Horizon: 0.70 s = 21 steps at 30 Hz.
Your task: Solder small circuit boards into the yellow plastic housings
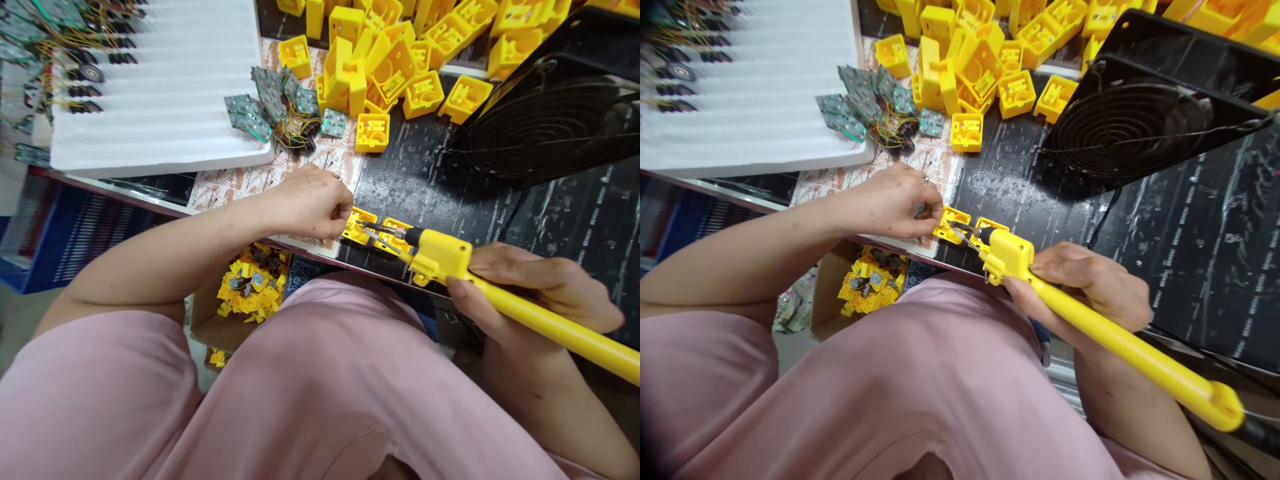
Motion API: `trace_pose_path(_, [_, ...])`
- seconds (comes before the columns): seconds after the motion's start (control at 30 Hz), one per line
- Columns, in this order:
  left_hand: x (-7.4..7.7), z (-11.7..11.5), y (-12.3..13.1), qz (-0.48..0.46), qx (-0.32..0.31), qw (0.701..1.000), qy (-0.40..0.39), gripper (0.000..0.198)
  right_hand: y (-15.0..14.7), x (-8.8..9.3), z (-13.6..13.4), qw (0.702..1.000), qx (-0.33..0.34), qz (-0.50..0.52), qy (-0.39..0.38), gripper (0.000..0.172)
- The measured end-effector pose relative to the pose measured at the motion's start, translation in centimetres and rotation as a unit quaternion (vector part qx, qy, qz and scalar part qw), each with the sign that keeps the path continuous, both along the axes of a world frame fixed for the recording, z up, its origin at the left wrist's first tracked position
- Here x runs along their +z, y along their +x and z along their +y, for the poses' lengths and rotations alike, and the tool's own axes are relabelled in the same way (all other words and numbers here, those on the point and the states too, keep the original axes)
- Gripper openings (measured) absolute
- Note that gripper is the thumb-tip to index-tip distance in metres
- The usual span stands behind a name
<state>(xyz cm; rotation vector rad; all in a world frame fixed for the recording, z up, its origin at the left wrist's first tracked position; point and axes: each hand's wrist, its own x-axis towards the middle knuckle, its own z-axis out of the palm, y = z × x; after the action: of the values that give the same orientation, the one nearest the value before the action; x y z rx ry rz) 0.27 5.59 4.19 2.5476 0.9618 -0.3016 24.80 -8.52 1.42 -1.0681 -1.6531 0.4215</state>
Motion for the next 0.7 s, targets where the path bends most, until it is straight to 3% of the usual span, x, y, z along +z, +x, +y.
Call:
trace_pose_path(0.1, [0.1, 0.1, -0.2, -0.009, 0.012, 1.000, -0.016, 0.015, 0.2, 0.1, -0.4, 0.999, -0.040, -0.007, -0.025, 0.029])
trace_pose_path(0.33, [0.0, 0.1, -0.3, -0.014, 0.020, 1.000, -0.008, 0.018, -1.2, 0.6, -0.4, 0.997, -0.038, -0.013, -0.062, 0.025])
trace_pose_path(0.7, [-0.1, 0.1, -0.2, -0.013, -0.009, 1.000, 0.010, 0.017, -1.2, 0.2, 0.3, 0.999, 0.025, -0.028, -0.016, 0.028])
